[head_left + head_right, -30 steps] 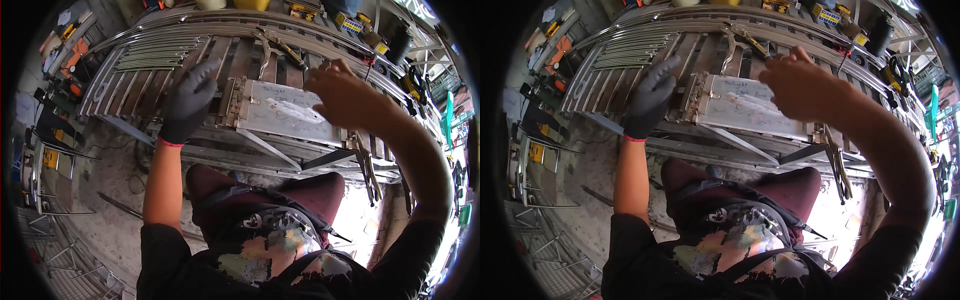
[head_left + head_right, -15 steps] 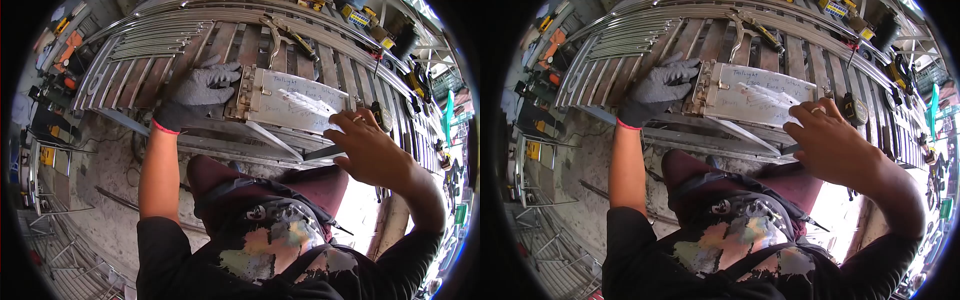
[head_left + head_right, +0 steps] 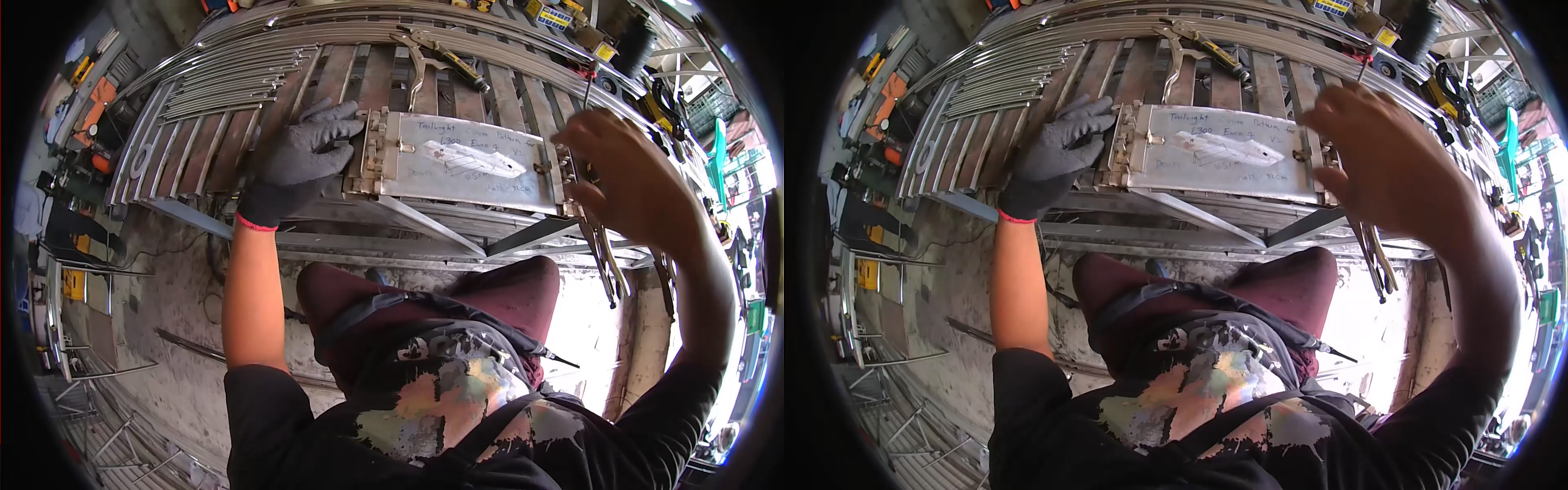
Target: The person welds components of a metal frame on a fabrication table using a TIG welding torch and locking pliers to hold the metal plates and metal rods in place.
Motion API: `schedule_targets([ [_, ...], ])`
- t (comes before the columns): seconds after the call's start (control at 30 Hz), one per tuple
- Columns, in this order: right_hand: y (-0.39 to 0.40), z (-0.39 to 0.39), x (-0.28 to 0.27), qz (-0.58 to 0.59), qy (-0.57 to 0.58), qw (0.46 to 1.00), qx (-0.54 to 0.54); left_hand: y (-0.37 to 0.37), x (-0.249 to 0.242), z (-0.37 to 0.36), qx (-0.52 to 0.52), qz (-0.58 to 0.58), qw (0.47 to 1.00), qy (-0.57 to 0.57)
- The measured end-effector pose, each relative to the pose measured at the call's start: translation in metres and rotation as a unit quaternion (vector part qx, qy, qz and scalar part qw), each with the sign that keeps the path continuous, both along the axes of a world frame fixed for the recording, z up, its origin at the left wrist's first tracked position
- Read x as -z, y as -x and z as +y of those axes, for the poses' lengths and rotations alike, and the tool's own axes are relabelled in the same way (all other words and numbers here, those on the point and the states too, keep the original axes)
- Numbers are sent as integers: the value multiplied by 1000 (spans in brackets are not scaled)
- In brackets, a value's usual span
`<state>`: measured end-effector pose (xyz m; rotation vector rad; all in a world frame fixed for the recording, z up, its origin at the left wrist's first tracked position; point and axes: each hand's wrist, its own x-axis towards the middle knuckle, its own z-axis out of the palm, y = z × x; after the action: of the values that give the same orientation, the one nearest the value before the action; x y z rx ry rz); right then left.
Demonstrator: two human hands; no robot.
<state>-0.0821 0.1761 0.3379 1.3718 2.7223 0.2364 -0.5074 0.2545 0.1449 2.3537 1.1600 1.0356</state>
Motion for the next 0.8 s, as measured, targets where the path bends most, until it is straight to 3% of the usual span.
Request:
schedule_targets([
  [0.1,17,50,16,-20,-32,999,32,-10,-4,-9,-1,-183,979,94],
  [0.27,65,176,66,-9,30,993,117,-7,0,-8,-4,-197,970,139],
  [0.43,90,246,111,5,24,991,132,-4,9,3,-5,-239,964,116],
  [0.47,91,256,120,-3,13,991,136,-5,11,6,-12,-238,966,97],
  [0.57,92,263,136,122,40,979,159,-3,20,12,-3,-228,973,29],
  [0.7,95,255,139,112,6,982,152,-4,17,13,-11,-177,983,-54],
  [0.8,99,238,111,103,-38,979,172,4,22,17,2,-138,989,-55],
])
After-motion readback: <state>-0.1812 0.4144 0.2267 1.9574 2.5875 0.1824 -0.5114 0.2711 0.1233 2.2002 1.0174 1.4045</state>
